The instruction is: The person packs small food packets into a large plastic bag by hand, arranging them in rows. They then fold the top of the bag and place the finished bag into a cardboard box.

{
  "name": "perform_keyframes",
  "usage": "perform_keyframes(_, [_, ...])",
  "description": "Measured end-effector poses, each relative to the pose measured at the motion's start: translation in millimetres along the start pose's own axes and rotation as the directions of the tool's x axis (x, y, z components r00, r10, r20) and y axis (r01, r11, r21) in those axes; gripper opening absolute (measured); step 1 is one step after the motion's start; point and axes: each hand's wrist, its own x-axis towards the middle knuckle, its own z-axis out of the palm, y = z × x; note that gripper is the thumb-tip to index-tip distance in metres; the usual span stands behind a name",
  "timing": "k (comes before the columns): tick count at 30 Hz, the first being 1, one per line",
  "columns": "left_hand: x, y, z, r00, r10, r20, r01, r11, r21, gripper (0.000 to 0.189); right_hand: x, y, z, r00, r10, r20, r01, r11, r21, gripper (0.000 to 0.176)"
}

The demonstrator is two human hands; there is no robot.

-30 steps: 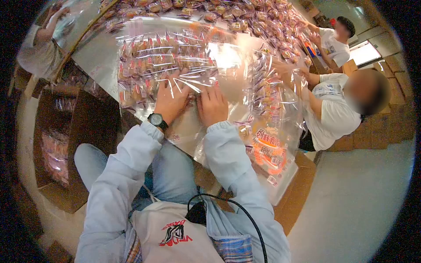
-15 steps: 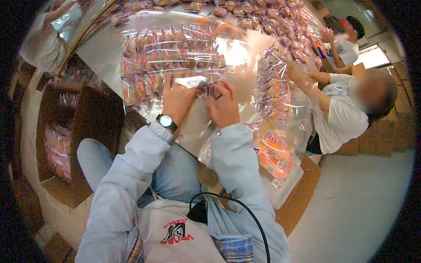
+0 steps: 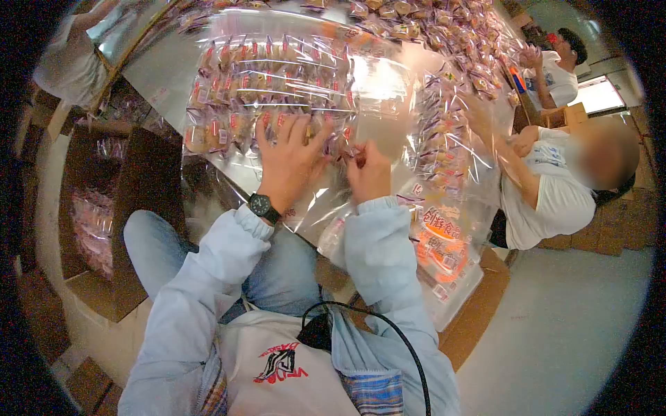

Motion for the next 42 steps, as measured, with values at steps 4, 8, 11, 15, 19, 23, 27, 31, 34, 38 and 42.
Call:
perform_keyframes(4, [-10,-8,-3,0.998,0.049,0.025,-0.048,0.998,-0.027,0.051,-8,1,-6,0.999,0.021,0.037,-0.023,0.998,0.058,0.014])
perform_keyframes(8, [-15,-25,20,0.996,0.088,-0.002,-0.088,0.994,-0.057,0.046,-12,-5,-10,0.996,0.092,0.019,-0.094,0.987,0.129,0.021])
perform_keyframes(11, [-12,-26,2,0.991,0.136,0.017,-0.135,0.991,-0.012,0.05,-11,-9,-6,0.998,0.062,-0.024,-0.064,0.992,-0.112,0.027])
perform_keyframes(15, [-27,-43,-24,0.995,0.103,0.004,-0.102,0.992,-0.078,0.061,-12,-30,-8,0.997,-0.039,-0.062,0.028,0.986,-0.162,0.037])
perform_keyframes(19, [-30,-78,-47,0.999,-0.032,0.036,0.031,0.999,0.015,0.068,-15,-49,-12,0.975,-0.144,-0.168,0.117,0.98,-0.161,0.042])
perform_keyframes(23, [-21,-104,-54,0.998,0.008,0.068,-0.012,0.998,0.067,0.065,-37,-55,-11,0.937,-0.333,-0.107,0.309,0.931,-0.196,0.039])
perform_keyframes(27, [-23,-115,-47,0.999,0.032,0.012,-0.033,0.993,0.115,0.05,-58,-97,19,0.882,-0.456,0.117,0.465,0.884,-0.06,0.044])
perform_keyframes(31, [-23,-131,-41,0.996,0.086,0.01,-0.086,0.992,0.096,0.048,-47,-127,49,0.896,-0.434,0.099,0.442,0.893,-0.083,0.05])
perform_keyframes(34, [-23,-139,-47,0.994,0.109,0.015,-0.11,0.992,0.055,0.048,-38,-134,64,0.918,-0.384,0.104,0.397,0.875,-0.275,0.054])
perform_keyframes(38, [-30,-130,-64,0.998,0.061,-0.014,-0.059,0.993,0.098,0.049,-20,-148,86,0.897,-0.442,-0.023,0.388,0.81,-0.44,0.055])
perform_keyframes(42, [-67,-136,-83,1.0,-0.001,0.016,-0.001,0.996,0.088,0.051,-5,-149,107,0.927,-0.375,0.023,0.354,0.849,-0.392,0.059])
